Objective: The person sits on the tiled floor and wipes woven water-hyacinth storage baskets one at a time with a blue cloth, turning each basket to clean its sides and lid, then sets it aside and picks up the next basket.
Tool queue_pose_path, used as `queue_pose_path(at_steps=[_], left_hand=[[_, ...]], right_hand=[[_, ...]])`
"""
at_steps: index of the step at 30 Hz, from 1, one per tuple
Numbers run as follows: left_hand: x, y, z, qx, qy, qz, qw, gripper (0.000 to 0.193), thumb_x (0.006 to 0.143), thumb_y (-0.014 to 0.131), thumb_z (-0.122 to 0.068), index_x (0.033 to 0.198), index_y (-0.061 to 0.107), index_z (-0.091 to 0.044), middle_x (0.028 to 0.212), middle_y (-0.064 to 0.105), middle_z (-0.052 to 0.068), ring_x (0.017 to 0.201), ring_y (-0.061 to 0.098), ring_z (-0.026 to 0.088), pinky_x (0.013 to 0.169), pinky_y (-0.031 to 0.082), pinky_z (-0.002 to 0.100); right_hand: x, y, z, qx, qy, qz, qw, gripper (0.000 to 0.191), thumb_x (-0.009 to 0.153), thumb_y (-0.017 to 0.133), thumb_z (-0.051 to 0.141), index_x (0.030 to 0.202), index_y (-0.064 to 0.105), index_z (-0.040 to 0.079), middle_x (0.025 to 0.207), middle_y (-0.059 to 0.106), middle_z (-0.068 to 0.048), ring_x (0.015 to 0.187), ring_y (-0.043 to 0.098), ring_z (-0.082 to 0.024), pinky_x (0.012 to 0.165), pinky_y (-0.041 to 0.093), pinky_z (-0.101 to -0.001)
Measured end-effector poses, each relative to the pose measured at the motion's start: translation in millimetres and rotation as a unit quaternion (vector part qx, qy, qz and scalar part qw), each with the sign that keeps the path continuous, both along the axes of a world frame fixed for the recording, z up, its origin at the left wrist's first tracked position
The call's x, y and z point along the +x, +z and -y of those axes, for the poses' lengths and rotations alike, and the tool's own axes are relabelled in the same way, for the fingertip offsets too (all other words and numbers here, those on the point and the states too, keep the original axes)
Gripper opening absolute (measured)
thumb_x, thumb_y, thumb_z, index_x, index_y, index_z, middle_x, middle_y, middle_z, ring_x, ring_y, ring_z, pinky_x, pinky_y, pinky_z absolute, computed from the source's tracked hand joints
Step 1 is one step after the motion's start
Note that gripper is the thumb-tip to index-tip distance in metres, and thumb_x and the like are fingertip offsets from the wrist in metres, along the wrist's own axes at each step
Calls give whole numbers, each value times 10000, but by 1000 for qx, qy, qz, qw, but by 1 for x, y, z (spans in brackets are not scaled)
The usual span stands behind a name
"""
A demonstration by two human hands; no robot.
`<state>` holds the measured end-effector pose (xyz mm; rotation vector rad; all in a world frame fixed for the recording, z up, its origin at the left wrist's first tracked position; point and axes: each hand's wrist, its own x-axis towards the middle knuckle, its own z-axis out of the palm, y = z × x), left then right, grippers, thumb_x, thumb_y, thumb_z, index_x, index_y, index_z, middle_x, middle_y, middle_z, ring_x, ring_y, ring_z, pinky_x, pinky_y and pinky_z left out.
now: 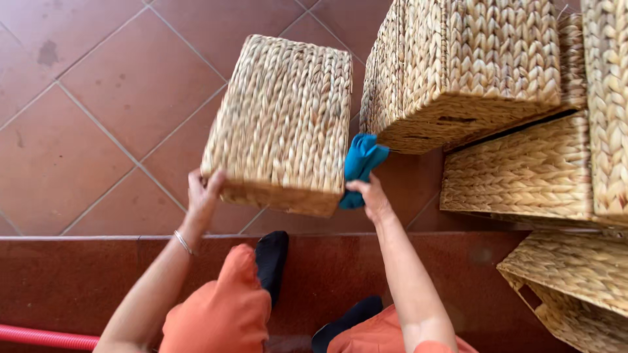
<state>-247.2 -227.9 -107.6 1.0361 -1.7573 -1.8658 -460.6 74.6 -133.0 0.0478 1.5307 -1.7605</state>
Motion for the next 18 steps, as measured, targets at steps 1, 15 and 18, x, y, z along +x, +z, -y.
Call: queue_pose_path(at_steps=[1,15,18], left_hand=[[4,-19,-10,15,29,40,999,593,953,714,-300,1341,415,35,1174,624,61,1031,583,126,862,516,300],[-173,-84,33,-42,25,97,994,548,923,754,-228,1315,463,23,1218,634,135,1036,612,159,858,549,326],[-191,-84,32,14,-19,104,994,604,840,787,-160,1302,440,13,1232,610,143,1047,610,175,870,545,335]], right_hand=[[1,-13,-4,10,9,13,1000,477,755,691,23,1231,657,29,1109,724,-62,998,679,-194,919,544,-347],[-111,-14,71,98,-60,-263,958,442,794,734,98,1219,638,32,1008,728,-61,860,686,-161,771,573,-332],[-86,-15,59,132,-65,-359,922,519,801,747,108,1291,599,22,1026,722,-76,895,689,-166,790,557,-341]])
